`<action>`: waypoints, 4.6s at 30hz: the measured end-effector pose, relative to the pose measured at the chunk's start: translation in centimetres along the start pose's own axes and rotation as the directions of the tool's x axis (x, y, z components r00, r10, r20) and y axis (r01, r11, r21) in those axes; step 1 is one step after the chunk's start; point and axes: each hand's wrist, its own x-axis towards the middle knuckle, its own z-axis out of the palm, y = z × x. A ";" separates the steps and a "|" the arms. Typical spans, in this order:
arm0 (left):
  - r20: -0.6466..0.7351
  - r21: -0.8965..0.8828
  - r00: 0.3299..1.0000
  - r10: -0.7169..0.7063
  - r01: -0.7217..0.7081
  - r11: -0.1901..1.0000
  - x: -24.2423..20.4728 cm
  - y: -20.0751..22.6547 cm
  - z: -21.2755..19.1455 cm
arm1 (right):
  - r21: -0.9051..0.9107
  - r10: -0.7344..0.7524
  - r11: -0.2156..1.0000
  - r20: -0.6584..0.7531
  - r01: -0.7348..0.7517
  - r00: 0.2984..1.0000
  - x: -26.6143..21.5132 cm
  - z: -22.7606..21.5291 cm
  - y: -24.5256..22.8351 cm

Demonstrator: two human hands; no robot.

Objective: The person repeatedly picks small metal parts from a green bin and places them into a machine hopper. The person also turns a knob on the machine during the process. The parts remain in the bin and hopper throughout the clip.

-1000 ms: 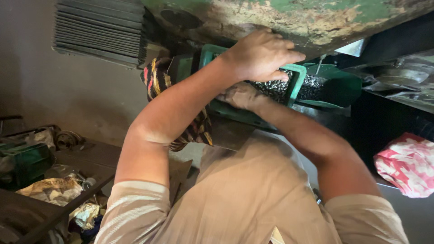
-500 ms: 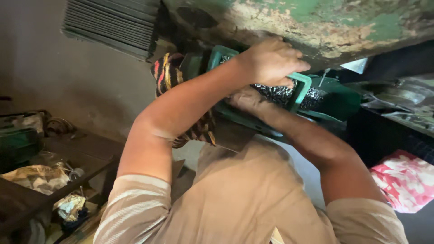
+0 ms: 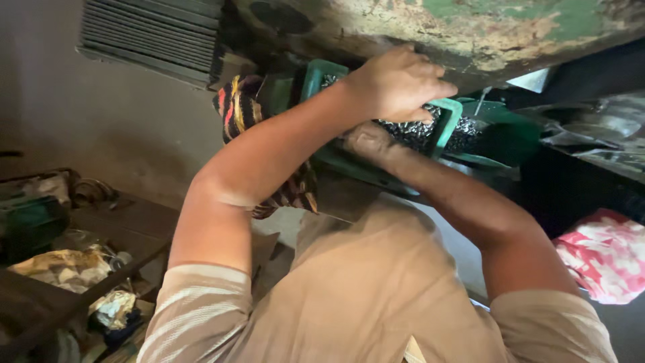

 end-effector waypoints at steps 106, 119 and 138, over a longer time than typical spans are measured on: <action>-0.001 -0.349 0.999 -0.037 0.034 0.936 3.6 4.6 -11.0 | -0.178 0.237 -0.788 0.795 0.589 0.558 -12.5 -15.9 12.0; -0.044 -0.177 0.999 -0.003 -0.005 0.984 3.5 4.8 -10.6 | -0.209 0.030 -0.820 0.914 0.532 0.405 -8.9 -18.5 13.8; -0.002 -0.135 1.000 -0.009 0.009 0.991 3.5 4.7 -10.1 | -0.193 0.180 -0.640 0.904 0.744 0.389 -13.0 -15.4 13.6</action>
